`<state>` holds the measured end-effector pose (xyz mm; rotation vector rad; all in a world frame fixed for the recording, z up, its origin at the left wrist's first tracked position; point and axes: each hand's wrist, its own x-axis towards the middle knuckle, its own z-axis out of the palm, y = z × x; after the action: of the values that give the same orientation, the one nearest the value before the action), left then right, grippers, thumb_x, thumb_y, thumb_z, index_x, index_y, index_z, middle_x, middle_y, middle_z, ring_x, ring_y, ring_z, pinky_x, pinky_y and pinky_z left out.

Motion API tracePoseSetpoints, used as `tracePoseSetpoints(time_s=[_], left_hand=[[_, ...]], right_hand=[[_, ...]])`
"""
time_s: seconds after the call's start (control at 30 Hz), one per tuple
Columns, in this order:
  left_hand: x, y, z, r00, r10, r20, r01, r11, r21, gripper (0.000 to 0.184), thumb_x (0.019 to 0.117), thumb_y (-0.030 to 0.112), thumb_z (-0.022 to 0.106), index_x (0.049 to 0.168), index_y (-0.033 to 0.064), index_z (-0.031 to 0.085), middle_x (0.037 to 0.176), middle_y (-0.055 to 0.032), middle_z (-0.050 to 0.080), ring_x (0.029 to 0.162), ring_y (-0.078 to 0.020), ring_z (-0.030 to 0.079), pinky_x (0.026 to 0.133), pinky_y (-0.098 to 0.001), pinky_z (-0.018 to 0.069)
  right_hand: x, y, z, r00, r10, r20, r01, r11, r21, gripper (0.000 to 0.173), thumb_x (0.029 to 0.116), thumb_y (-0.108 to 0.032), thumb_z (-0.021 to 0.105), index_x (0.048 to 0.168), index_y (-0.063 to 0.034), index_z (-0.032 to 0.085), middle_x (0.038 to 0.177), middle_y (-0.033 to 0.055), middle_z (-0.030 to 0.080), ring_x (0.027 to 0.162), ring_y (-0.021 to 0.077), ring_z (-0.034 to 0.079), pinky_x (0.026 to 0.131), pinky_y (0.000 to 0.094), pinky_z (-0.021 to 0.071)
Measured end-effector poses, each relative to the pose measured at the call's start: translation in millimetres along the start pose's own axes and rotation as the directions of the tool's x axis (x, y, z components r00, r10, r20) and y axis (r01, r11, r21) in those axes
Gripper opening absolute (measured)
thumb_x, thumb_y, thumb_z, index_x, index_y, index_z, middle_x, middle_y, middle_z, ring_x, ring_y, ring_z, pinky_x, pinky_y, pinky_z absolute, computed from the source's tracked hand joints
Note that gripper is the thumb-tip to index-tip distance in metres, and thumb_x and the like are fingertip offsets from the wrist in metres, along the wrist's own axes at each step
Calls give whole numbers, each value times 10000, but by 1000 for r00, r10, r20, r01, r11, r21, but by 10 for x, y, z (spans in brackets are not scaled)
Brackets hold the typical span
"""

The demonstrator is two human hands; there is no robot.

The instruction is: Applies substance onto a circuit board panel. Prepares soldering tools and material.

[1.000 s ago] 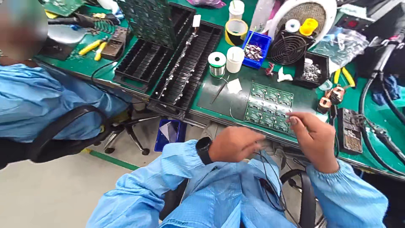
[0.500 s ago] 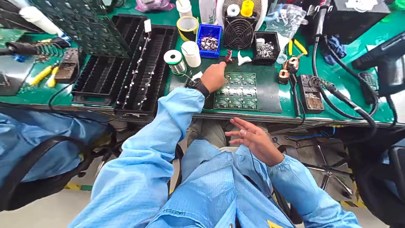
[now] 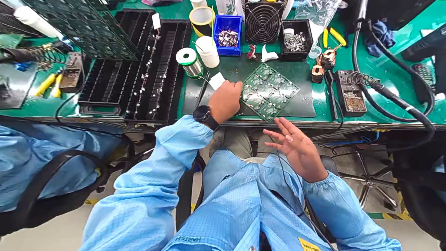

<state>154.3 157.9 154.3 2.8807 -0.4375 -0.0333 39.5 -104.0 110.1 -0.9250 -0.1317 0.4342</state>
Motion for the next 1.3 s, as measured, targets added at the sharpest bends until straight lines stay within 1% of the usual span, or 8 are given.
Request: tracePoseSetpoints(time_s=[0.23,0.4,0.5,0.57,0.67,0.73,1.07,1.3], left_hand=[[-475,189,303,955,221,-196,-215,975,50,406,901,-63,581,1304,-103,610,1002,-261,712,976,-437,693,848,-544,569],[-485,239,248,900,334,-280,-373,923,-96,370,945,-25,504,1271,-31,678,1026,-200,735,948,-367,713,848,-506,585],[-190,132,13,950,120,-287,-190,954,-231,385,1010,11,420,1326,-30,636,1210,-230,703,1127,-381,682,1003,-544,531],[107,44,-116,980,-101,-173,37,941,-337,403,1061,77,415,1437,-14,530,1361,-237,637,1260,-365,632,1079,-532,493],[421,-11,-110,950,-313,8,292,877,-381,475,1083,162,442,1532,11,401,1425,-268,579,1290,-412,604,1062,-590,481],[494,-2,-34,932,-363,20,343,859,-380,489,1070,194,478,1519,5,431,1403,-269,588,1279,-436,589,1054,-618,468],[42,217,46,971,-237,5,214,869,-446,407,1067,187,494,1430,9,540,1302,-220,662,1203,-329,660,1038,-524,516],[-487,425,464,954,47,-297,-85,990,-117,423,1013,180,583,1377,-37,592,1179,-191,711,1105,-375,664,966,-497,540]], right_hand=[[36,-229,-247,988,-94,-126,83,992,-94,633,1014,-242,560,1572,-34,346,1569,201,445,1281,353,613,965,532,584],[94,-322,-337,979,-120,-164,99,986,-131,557,1041,-211,485,1555,-27,372,1542,194,479,1254,335,636,965,514,589],[116,-262,-276,984,-102,-147,85,989,-123,577,1032,-197,523,1559,-19,370,1550,208,466,1251,350,636,956,526,593],[163,-209,-221,990,-87,-112,77,992,-97,613,1026,-197,542,1574,-14,337,1567,220,441,1258,362,629,955,534,592],[270,-141,-120,997,-60,-57,60,998,-7,625,1025,-191,523,1580,-4,304,1573,240,420,1258,375,625,957,537,587],[335,-122,-76,999,-36,-24,37,997,67,633,1024,-198,520,1586,-19,289,1580,238,408,1277,373,610,978,538,573],[88,-256,-294,988,-80,-130,87,995,52,593,1015,-198,490,1563,-26,342,1550,203,463,1155,296,670,862,436,611],[120,-307,-485,967,-177,-185,159,981,-109,577,1033,-191,504,1569,-61,334,1555,174,460,1063,271,705,784,412,635]])
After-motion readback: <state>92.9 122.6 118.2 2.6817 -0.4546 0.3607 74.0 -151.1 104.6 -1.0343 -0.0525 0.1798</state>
